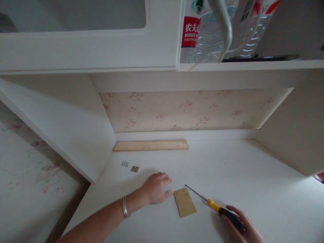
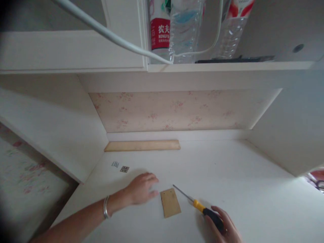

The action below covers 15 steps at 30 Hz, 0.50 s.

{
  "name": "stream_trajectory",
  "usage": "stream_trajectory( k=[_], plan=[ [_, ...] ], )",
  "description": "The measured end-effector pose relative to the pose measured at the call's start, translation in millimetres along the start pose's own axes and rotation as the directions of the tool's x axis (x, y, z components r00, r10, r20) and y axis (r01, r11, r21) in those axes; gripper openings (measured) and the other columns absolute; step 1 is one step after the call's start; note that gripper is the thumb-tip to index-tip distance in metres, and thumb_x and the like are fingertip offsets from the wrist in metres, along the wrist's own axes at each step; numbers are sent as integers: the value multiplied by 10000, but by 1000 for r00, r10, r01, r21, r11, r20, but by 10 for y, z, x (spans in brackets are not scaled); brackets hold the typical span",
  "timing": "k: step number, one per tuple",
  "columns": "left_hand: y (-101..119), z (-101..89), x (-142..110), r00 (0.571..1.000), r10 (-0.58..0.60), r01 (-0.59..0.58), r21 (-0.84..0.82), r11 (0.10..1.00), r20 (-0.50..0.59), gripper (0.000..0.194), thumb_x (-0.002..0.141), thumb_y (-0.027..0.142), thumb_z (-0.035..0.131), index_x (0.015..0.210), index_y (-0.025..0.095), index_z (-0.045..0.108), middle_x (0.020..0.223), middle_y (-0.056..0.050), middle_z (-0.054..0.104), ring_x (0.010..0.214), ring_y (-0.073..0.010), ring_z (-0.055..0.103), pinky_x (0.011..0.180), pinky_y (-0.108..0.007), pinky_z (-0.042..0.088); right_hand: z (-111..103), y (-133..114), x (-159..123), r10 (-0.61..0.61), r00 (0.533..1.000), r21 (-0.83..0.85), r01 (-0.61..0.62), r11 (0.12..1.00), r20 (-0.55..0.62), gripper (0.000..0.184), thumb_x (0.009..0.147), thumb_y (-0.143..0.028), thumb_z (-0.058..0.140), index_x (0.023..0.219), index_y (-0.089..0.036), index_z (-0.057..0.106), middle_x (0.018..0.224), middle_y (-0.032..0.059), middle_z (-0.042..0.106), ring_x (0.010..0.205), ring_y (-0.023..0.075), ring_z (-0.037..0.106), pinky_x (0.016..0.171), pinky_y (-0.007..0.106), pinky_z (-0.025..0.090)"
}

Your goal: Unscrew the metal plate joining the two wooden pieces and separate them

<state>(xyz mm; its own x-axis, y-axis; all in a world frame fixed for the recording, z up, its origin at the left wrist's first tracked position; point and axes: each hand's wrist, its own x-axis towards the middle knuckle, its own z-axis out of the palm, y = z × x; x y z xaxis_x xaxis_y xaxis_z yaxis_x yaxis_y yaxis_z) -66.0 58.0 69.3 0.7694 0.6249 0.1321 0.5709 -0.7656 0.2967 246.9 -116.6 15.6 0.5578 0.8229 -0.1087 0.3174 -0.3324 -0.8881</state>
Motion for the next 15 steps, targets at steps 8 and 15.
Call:
stream_trajectory(
  k=[8,15],
  plan=[
    [878,522,-134,999,14,-16,-61,998,-41,456,795,530,587,1102,193,573,1177,-84,573,1129,-240,475,1002,-392,354,16,-109,9,327,942,125,-335,934,82,671,607,-543,725,1175,-203,615,951,43,704,955,233,636,800,245,510],
    [363,400,-159,998,23,-19,67,998,-57,210,890,231,467,1049,180,594,1076,-79,629,1028,-208,556,922,-372,411,531,-421,27,327,930,575,-361,734,166,611,636,-442,762,1144,-133,620,1162,67,637,1001,213,626,895,205,486]
  ],
)
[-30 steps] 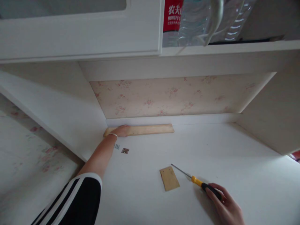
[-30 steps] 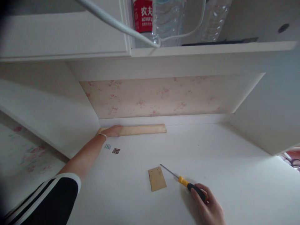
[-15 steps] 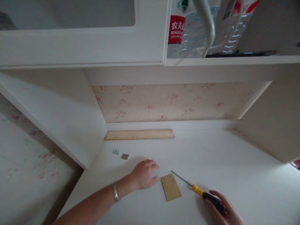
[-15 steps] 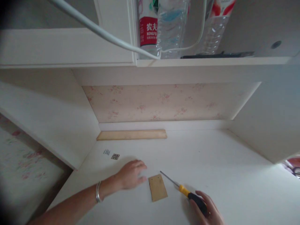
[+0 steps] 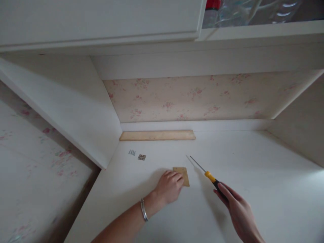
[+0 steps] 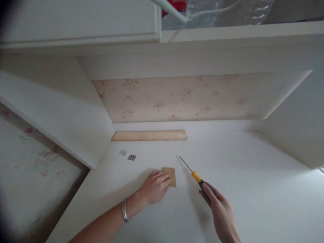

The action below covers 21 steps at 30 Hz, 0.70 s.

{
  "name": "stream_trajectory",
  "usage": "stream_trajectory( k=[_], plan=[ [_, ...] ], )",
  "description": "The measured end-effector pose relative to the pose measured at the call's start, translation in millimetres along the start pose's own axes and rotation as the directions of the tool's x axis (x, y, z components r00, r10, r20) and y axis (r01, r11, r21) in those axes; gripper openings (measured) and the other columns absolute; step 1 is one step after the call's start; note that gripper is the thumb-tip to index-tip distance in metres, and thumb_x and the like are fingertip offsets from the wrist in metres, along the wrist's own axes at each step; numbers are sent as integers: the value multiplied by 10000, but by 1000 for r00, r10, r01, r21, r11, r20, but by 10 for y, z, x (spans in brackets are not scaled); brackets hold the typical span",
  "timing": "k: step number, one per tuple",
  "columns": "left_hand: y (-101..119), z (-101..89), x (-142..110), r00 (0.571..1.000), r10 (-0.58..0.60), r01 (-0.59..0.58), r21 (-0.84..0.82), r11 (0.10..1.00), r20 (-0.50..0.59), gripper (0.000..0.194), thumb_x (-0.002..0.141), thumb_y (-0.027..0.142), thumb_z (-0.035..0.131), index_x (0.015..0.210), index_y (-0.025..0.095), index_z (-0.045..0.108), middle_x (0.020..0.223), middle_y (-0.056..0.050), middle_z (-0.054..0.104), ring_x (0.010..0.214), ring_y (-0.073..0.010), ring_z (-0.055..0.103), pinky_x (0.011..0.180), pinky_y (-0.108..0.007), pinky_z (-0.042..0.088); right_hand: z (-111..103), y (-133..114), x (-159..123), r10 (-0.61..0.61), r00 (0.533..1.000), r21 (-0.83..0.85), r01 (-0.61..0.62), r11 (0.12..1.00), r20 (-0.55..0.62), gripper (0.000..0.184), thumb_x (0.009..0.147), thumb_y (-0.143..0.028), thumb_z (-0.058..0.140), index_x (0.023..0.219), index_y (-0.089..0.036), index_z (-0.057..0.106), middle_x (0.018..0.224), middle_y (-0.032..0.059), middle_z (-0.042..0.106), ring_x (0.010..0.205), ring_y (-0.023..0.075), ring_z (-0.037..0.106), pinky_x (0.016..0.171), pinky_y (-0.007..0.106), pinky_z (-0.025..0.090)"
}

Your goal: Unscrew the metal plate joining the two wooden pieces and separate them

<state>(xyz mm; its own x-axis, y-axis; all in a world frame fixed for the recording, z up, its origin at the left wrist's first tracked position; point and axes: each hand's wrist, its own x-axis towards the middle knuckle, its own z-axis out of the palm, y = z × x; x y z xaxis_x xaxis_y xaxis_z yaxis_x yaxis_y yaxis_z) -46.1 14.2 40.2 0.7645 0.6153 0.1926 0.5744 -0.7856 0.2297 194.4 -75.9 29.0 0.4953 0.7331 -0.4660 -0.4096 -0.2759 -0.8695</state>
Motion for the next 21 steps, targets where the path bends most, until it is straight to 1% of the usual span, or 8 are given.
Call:
stream_trajectory(
  k=[3,5,9,11,13,17,19,21],
  plan=[
    [-364,-113,-49,999,-52,50,82,995,18,247,870,132,427,1034,169,608,1082,-105,631,1022,-215,572,917,-383,417,319,-14,71,-33,994,-33,36,999,101,641,669,-437,738,1200,-113,583,1149,79,640,1013,213,622,939,238,463],
    [-606,-183,-89,994,-104,99,127,987,32,285,845,97,428,1053,166,610,1093,-116,630,1024,-225,578,914,-394,425,526,-16,134,-60,986,-100,76,992,156,687,684,-447,716,1243,-83,548,1099,101,657,992,222,630,921,275,477],
    [-933,-267,-224,965,-261,253,197,947,14,385,779,9,417,1085,150,604,1128,-132,617,1067,-236,567,942,-402,425,915,17,241,-179,955,-326,252,911,236,711,715,-470,645,1273,-46,523,971,110,684,926,240,644,826,326,511],
    [-985,-256,-316,945,-326,324,209,923,-25,418,772,-11,402,1107,149,594,1150,-133,606,1099,-234,551,944,-390,433,1093,43,253,-232,930,-459,346,819,286,672,754,-474,577,1283,-63,520,981,104,681,910,237,641,821,343,501],
    [-983,-210,-403,926,-368,376,209,903,-78,435,787,-7,391,1147,154,574,1180,-129,591,1111,-230,543,946,-378,441,1253,77,239,-290,888,-565,452,691,356,608,799,-453,497,1278,-81,527,1050,111,665,922,234,631,840,353,483],
    [-976,-91,-491,922,-354,380,190,905,-160,417,849,47,376,1218,160,533,1282,-110,535,1180,-219,503,1027,-368,396,1497,161,188,-382,739,-619,674,404,555,522,866,-365,378,1274,-67,508,1245,149,567,1085,234,565,923,329,423],
    [-1010,-55,-485,919,-348,379,177,908,-184,390,882,87,367,1231,159,526,1308,-106,519,1211,-223,482,1050,-377,377,1581,187,168,-378,690,-627,722,293,617,504,892,-332,340,1296,-60,472,1270,158,547,1099,237,560,914,330,426],
    [-1062,-42,-457,908,-364,399,161,903,-208,365,910,131,358,1233,156,526,1311,-111,519,1210,-228,484,1051,-394,376,1650,188,146,-363,671,-647,734,207,646,484,907,-302,323,1317,-76,447,1283,154,539,1089,244,569,885,338,440]
  ],
)
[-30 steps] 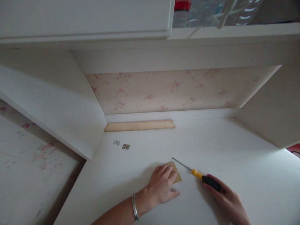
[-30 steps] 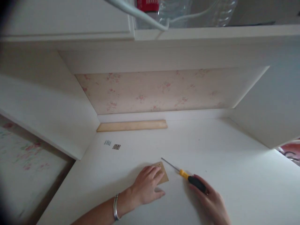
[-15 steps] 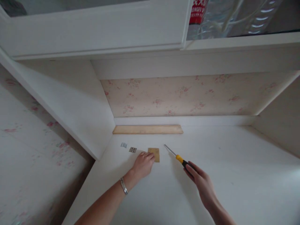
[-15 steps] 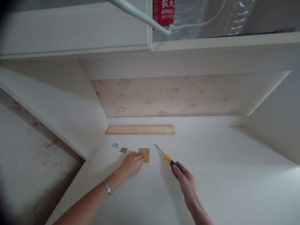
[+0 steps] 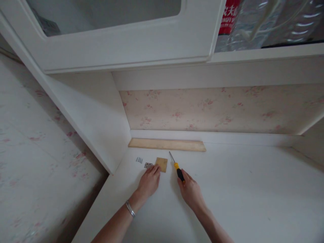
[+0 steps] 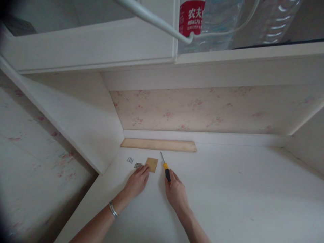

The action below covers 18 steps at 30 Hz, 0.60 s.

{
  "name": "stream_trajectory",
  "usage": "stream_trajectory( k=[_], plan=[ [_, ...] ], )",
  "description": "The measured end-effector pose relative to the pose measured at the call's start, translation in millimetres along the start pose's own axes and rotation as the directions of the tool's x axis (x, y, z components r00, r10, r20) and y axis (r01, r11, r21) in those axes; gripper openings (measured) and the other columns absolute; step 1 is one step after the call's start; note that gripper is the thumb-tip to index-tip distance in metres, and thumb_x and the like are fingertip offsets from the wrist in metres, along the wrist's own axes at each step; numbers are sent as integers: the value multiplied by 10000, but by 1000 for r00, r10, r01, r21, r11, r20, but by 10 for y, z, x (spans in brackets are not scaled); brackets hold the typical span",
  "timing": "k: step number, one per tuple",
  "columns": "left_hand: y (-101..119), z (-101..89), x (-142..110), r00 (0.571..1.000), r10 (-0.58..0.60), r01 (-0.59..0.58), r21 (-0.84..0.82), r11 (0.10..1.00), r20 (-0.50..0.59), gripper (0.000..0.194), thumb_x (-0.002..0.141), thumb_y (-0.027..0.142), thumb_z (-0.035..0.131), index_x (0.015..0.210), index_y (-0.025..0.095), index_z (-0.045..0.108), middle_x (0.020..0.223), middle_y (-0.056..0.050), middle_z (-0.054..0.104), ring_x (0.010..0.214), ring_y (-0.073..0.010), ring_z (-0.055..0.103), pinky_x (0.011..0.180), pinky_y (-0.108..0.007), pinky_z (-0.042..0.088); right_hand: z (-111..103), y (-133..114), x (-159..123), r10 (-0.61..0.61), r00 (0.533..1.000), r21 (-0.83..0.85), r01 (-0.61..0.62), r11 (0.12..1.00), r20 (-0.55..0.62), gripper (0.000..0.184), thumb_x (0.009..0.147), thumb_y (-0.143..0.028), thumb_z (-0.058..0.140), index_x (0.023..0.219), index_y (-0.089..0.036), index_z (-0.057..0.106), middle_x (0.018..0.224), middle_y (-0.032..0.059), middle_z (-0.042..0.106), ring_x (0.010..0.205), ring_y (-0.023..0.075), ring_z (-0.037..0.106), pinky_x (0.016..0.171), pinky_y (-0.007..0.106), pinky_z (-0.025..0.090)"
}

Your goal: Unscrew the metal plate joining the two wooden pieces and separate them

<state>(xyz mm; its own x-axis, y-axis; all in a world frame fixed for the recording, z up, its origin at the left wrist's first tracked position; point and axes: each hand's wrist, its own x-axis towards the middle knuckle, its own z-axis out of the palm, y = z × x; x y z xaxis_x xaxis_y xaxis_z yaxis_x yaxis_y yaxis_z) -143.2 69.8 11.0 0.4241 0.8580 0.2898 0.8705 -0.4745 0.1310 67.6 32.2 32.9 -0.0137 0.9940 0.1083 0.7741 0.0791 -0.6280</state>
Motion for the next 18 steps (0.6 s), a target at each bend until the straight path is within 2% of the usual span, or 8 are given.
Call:
stream_trajectory(
  k=[6,11,18],
  plan=[
    [-127,-2,190,1000,2,-4,-47,999,-23,321,924,185,381,1191,187,561,1258,-89,566,1187,-216,503,1041,-404,384,27,-183,82,-7,998,-160,16,987,57,459,888,-238,354,1324,-125,447,1226,122,580,953,236,623,790,322,462],
    [-245,1,338,999,21,-23,-74,997,-33,323,935,203,367,1185,187,572,1264,-82,565,1193,-198,498,1053,-388,374,116,-243,112,-56,998,-206,61,977,34,439,848,-229,428,1267,-127,507,1106,125,624,982,247,584,849,332,435],
    [-372,5,500,998,17,-25,-144,989,-53,291,919,192,400,1116,202,613,1206,-69,600,1156,-176,526,1027,-360,407,196,-263,154,-34,999,-228,39,973,22,460,855,-255,435,1275,-80,505,1116,149,606,986,258,569,877,343,421]
  ],
)
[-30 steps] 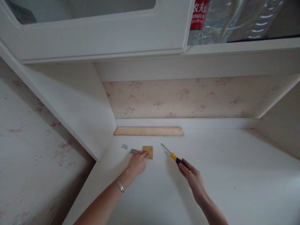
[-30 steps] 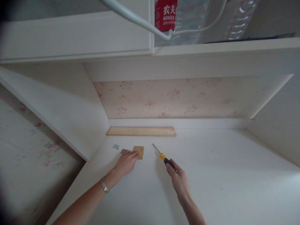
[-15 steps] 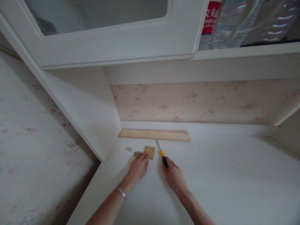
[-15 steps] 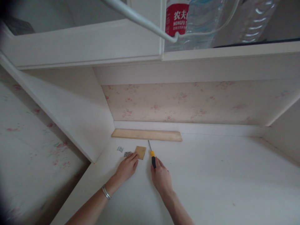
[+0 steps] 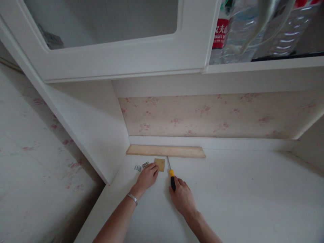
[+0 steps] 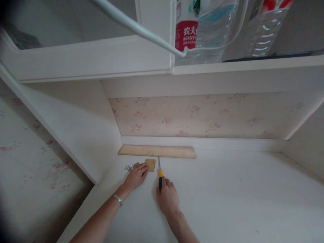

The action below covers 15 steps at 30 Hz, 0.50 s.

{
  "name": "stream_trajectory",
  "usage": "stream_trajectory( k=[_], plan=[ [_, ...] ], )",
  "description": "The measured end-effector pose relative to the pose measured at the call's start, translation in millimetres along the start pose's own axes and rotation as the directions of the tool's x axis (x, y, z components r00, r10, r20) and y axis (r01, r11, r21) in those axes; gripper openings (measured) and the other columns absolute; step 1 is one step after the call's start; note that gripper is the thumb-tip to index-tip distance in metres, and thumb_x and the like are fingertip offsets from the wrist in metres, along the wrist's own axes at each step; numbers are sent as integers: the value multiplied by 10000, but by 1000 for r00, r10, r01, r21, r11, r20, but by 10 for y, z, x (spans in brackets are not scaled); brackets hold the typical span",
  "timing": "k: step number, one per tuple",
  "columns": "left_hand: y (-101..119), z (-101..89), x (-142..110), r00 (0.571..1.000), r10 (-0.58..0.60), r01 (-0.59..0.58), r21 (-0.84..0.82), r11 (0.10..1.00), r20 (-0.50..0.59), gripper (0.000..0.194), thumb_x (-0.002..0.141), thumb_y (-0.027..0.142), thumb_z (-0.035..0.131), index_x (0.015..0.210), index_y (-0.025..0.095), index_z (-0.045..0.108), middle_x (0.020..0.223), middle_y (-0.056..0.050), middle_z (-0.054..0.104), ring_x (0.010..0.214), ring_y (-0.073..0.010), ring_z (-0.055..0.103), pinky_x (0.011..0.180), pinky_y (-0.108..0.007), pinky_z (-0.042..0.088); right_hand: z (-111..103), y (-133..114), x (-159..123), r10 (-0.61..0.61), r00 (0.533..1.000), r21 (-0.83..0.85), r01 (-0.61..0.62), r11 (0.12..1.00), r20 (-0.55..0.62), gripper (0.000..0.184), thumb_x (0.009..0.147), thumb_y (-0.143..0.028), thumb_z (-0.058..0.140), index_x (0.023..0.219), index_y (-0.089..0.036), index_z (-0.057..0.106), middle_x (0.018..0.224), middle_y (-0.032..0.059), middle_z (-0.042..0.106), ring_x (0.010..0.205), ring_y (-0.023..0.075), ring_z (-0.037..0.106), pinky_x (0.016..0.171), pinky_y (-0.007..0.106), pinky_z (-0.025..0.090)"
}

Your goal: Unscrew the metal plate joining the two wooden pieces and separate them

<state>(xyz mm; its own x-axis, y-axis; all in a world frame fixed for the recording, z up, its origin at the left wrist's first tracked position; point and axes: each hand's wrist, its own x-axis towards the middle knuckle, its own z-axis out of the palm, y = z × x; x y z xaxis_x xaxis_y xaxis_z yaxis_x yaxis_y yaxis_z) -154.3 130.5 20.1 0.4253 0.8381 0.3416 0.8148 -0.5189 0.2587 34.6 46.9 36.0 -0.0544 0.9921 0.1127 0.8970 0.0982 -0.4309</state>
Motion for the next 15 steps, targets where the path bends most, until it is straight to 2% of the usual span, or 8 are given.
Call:
stream_trajectory(
  k=[4,7,10,12,15],
  plan=[
    [23,-39,28,1000,-6,6,22,1000,8,297,914,187,401,1130,196,605,1217,-76,591,1169,-191,516,1039,-380,398,-36,6,0,-5,1000,38,4,999,14,474,877,-309,421,1292,-91,489,1110,134,612,974,252,577,878,339,428],
    [150,-115,-125,997,-60,62,39,997,-40,351,916,221,408,1239,174,536,1311,-97,521,1246,-215,450,1070,-414,370,-86,138,-93,-3,1000,104,5,995,-18,518,890,-371,406,1332,-102,438,1195,139,572,1032,259,562,901,363,432],
    [335,-206,-532,992,-99,99,-14,995,-73,338,929,267,380,1210,235,565,1294,-63,538,1227,-202,474,1049,-402,414,-120,402,-315,21,998,237,-6,971,-60,497,902,-418,369,1312,-149,451,1244,129,544,1051,228,570,903,336,452],
    [439,-239,-925,994,-101,99,-48,994,-46,309,916,261,386,1090,312,636,1261,-28,564,1188,-190,511,1016,-371,461,-111,597,-540,81,994,334,-52,941,-75,462,891,-445,375,1242,-175,508,1171,118,589,892,190,626,833,302,494],
    [536,-241,-1560,994,-92,87,-76,993,-60,333,832,222,466,1005,427,663,1118,6,647,1033,-189,616,842,-302,577,-21,815,-959,172,976,480,-90,873,-131,423,826,-502,451,1095,-209,595,1082,104,634,843,189,646,770,280,528]
  ],
)
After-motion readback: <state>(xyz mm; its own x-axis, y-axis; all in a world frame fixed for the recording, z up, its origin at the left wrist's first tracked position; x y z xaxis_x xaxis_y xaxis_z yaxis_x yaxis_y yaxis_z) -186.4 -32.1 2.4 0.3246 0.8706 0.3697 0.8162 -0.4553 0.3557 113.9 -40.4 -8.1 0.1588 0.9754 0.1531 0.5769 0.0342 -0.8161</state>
